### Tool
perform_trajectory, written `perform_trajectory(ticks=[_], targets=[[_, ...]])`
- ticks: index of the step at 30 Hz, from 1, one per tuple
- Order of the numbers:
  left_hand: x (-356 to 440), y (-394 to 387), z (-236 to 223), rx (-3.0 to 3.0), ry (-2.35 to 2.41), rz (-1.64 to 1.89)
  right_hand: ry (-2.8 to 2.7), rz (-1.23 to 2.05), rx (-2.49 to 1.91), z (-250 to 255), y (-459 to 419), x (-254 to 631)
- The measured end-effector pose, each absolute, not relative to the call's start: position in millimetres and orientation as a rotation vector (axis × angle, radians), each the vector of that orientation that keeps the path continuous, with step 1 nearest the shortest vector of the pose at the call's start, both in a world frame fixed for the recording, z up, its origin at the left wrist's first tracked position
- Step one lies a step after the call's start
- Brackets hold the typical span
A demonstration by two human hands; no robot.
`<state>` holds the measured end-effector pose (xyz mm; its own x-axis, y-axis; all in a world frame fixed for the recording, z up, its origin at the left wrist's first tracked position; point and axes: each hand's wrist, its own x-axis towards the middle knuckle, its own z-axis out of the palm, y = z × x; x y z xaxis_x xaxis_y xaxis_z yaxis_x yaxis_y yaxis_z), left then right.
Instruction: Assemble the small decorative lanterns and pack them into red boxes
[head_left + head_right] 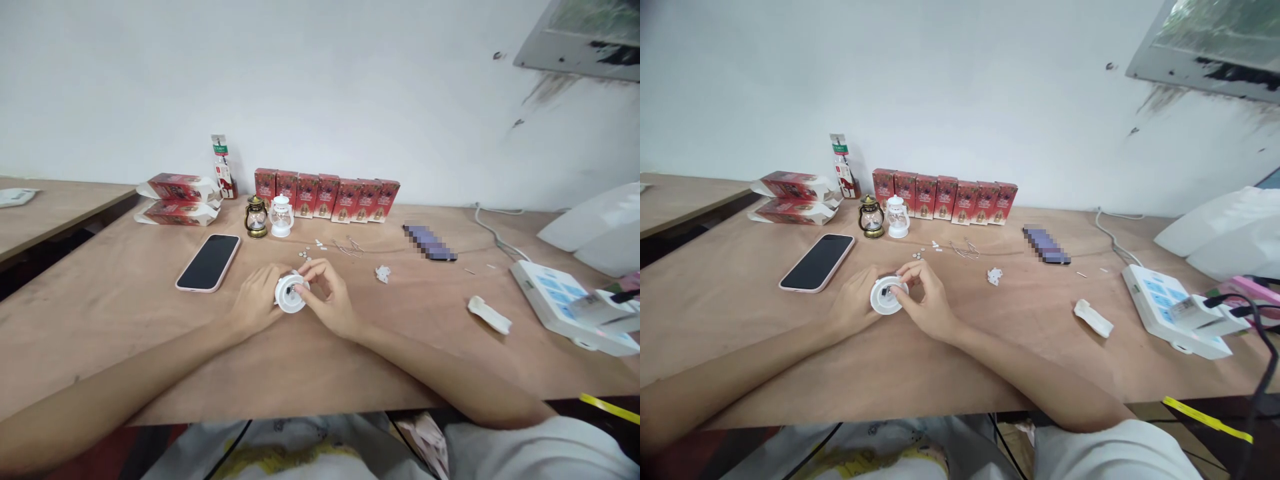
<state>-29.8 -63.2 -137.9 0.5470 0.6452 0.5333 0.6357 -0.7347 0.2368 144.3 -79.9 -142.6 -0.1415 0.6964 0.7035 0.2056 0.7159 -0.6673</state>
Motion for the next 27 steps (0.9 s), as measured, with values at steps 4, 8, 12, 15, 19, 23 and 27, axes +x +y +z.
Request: perform_trajectory(ticks=[4, 8, 12, 15, 19, 23, 27], targets=[[-30, -62, -137, 2.798, 1.172, 0.902, -1.658, 0.901, -0.685, -142, -75, 145], [-30, -64, -135, 2.817, 1.143, 0.895, -1.781, 0.689, -0.649, -140, -77, 149], [-31, -64, -135, 2.812, 1.074, 0.933, -1.931, 0.24, -0.769, -141, -71, 173], [-31, -63, -135, 2.792, 1.092, 0.95, -1.971, -0.176, -1.055, -151, -62, 210], [-31, -61, -136, 2.772, 1.119, 0.928, -1.776, -0.427, -1.65, -176, -57, 265], [-31, -60, -137, 2.761, 1.116, 0.924, -1.791, -0.285, -1.757, -200, -54, 293], [-31, -60, -137, 2.76, 1.122, 0.942, -1.915, -0.199, -1.617, -208, -44, 285]])
